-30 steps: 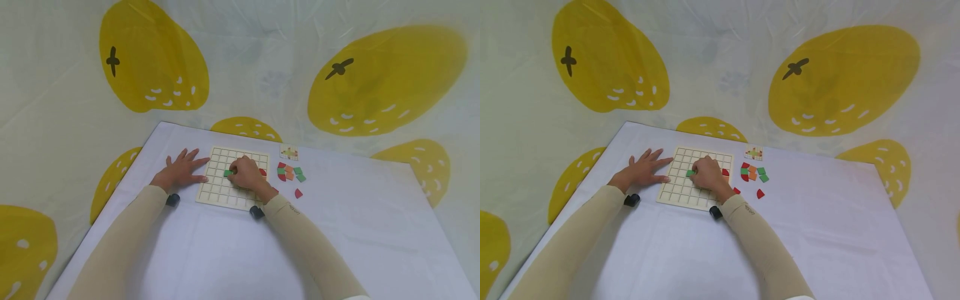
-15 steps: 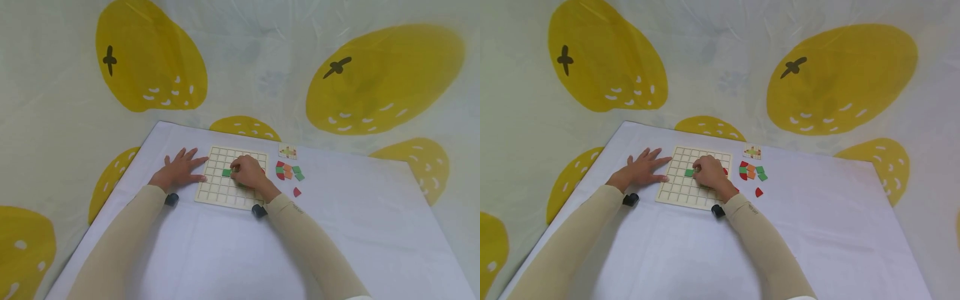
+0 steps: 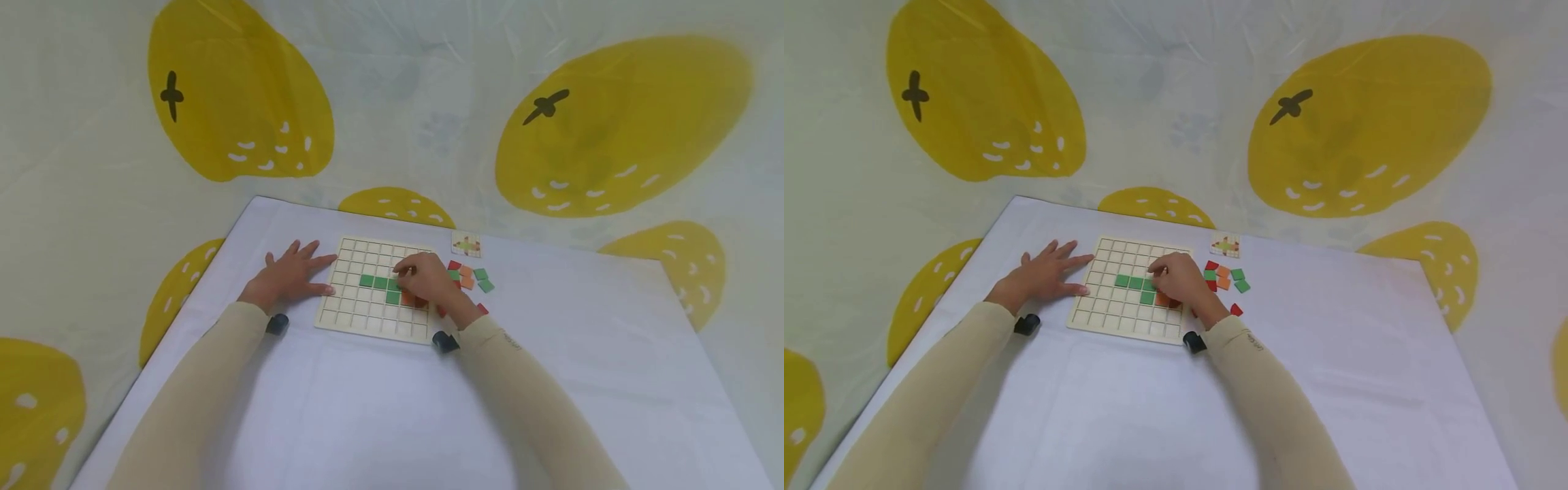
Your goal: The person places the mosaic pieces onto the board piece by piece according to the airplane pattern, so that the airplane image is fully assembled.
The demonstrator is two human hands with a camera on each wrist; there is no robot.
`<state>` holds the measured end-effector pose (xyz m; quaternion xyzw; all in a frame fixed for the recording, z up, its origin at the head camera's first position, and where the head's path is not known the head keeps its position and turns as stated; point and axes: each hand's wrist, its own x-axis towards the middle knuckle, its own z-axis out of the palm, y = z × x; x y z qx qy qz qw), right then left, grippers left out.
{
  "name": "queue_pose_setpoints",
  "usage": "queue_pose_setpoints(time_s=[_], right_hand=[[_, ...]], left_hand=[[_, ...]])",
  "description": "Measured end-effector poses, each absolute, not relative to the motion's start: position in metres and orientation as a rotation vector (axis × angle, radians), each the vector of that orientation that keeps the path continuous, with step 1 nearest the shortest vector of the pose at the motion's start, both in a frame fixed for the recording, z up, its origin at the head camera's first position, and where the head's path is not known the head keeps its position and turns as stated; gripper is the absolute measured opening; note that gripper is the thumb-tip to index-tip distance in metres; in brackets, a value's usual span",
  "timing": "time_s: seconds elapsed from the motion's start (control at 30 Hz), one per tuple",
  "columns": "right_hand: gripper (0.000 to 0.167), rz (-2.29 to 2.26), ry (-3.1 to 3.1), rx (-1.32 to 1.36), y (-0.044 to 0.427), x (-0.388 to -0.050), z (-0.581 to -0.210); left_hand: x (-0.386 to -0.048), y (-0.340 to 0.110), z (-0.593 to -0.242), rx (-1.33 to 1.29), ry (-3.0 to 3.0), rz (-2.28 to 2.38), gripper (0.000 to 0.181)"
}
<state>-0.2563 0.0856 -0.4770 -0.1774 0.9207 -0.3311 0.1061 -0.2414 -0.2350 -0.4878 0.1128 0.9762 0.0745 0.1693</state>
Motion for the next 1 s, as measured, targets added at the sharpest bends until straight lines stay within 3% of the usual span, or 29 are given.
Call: queue_pose_setpoints(time_s=[0.43, 1.0], right_hand=[[0.020, -0.923, 2.701, -0.319, 0.128, -0.256, -0.466], [0.019, -0.885, 2.699, -0.268, 0.181, -0.251, -0.464]], left_hand=[[-0.241, -0.232, -0.481, 0.313, 2.771, 0.215, 0.088], [-0.241, -0.234, -0.483, 0.323, 2.777, 0.218, 0.087]])
